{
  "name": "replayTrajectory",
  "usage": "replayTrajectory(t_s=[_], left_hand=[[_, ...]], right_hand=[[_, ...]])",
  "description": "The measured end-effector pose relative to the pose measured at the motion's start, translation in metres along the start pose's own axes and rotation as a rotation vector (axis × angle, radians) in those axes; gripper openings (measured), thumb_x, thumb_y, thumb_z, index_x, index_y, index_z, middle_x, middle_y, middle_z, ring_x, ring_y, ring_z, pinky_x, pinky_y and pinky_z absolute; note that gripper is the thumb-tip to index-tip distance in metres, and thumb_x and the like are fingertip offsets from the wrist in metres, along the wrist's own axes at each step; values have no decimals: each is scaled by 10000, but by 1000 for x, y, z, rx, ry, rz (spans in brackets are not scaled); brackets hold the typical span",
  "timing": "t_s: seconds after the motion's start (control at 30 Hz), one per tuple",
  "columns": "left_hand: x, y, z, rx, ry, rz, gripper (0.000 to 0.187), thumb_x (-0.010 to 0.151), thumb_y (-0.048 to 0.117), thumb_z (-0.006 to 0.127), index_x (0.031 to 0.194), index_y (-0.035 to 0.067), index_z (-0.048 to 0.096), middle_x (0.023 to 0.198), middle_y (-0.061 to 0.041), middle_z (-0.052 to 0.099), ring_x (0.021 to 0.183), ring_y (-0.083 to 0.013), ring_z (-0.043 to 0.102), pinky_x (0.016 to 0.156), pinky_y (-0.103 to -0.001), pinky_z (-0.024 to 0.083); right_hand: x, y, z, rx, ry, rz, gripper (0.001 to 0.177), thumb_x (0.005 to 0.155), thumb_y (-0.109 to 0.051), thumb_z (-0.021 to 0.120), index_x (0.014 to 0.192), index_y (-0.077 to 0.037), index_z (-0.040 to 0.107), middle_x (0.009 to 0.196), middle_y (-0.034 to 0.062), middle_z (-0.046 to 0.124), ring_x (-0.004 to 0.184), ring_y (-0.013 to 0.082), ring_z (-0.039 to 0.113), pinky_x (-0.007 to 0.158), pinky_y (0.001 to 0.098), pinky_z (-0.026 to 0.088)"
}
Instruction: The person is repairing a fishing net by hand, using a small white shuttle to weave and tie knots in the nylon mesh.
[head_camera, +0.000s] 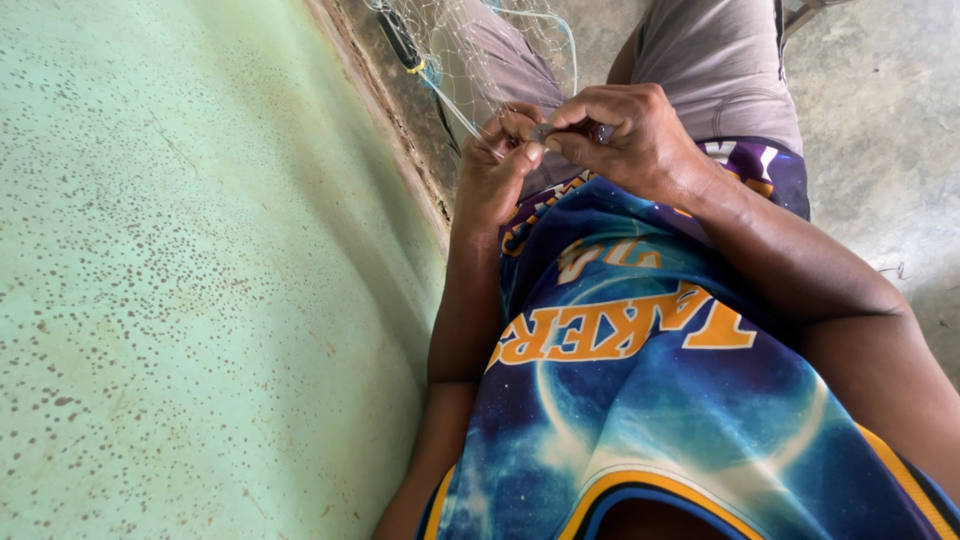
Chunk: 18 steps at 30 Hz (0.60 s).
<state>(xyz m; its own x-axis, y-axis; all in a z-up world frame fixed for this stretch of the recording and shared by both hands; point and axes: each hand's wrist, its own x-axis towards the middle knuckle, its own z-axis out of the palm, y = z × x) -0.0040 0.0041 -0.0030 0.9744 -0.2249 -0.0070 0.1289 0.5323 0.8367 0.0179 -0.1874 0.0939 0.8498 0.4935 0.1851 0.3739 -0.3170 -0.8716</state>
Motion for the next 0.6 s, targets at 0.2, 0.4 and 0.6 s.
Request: replayTrajectory(t_s=[0.2,0.4,0.6], left_hand=[[0,-4,-4,-12,-16,-7,165,924,206,771,917,149,616,1136,-26,581,720,-68,464,669,-239,406],[1,-8,-5,-37,-7,7,192,907,206,789,922,136,610,1124,-50,574,742,-85,470,664,-243,402],[0,-2,-1,-13,-12,10,199,913,259,800,902,170,623,1118,-18,577,757,-62,485,671,-234,400]], right_hand=[[0,0,0,18,-5,6,66,1032,-25,792,1058,-14,733,905,69,705,718,131,607,644,273,462],[2,-3,-1,-1,-9,-26,76,1026,-11,799,1049,-5,728,890,79,703,723,142,631,644,277,478],[2,-6,-1,-24,-5,-35,67,1027,2,798,1031,-9,733,872,78,692,683,137,597,609,283,451]])
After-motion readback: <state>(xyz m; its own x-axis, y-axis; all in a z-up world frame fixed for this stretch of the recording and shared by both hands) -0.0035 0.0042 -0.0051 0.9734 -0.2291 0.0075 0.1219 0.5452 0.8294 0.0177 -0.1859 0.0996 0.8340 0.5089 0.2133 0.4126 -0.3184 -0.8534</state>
